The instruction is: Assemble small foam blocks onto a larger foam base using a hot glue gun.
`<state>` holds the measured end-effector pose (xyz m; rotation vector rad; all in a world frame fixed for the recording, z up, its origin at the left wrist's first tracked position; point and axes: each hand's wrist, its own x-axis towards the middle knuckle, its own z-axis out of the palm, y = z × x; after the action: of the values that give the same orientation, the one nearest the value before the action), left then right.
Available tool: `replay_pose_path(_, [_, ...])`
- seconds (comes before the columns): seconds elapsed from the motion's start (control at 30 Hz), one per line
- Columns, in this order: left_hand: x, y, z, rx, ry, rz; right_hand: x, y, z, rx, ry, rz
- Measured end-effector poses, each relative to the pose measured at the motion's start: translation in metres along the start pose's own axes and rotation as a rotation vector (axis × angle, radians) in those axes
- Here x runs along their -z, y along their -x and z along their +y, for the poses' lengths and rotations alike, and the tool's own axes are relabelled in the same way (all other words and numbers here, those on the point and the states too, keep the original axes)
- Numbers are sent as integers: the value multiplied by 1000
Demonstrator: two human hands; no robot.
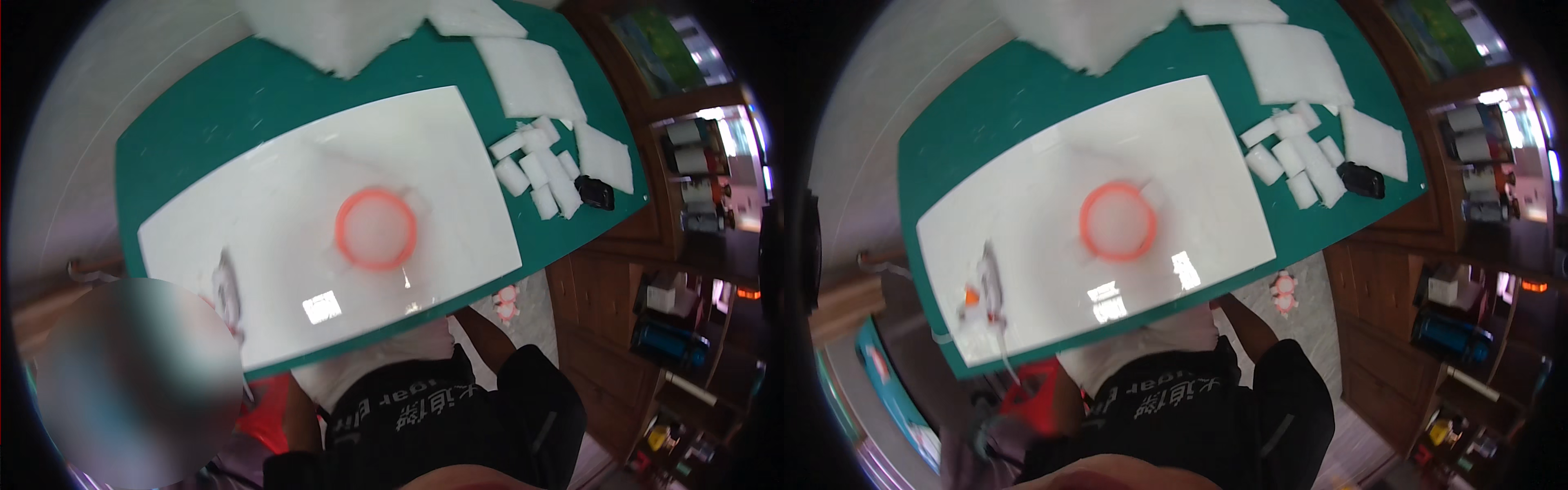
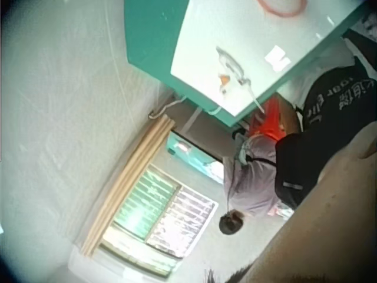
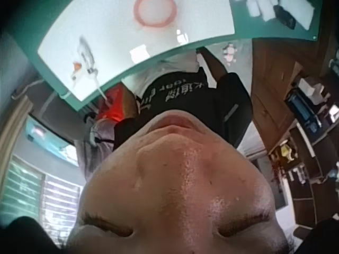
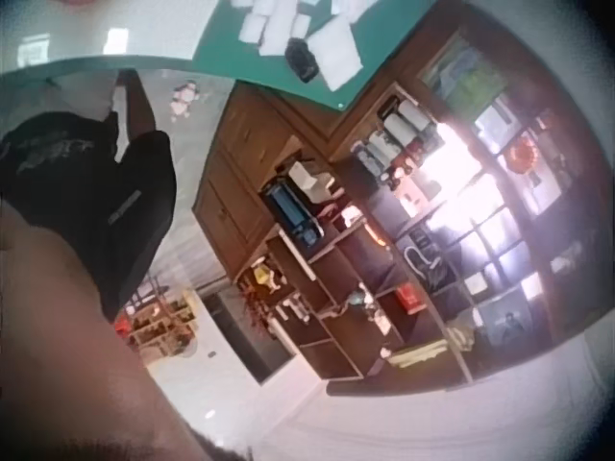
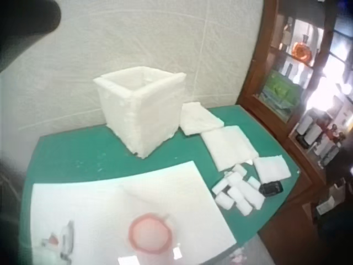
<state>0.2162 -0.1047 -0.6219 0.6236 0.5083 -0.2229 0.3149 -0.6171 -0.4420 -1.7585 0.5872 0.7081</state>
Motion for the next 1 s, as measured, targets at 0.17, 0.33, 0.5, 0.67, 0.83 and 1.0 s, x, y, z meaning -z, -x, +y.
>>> replay_pose_path(0.17, [-20, 123, 5, -324, -419, 347, 20, 37, 11, 66, 164, -200])
replay_pose_path(0.33, [-136, 200, 64, -368, -1051, 412, 83, 36, -13, 43, 23, -135])
replay_pose_path(0.5, [-159, 245, 91, -416, -1066, 465, 109, 78, -46, 437, 55, 47])
replay_pose_path(0.67, [-163, 261, 117, -526, -1021, 485, 129, 124, -88, 537, 377, -109])
replay_pose_path(0.83, [-195, 291, 176, -346, -1178, 533, 156, 201, -147, 504, 446, -241])
replay_pose_path(1.0, [-244, 343, 235, -118, -1434, 455, 162, 257, -218, 629, 378, -457])
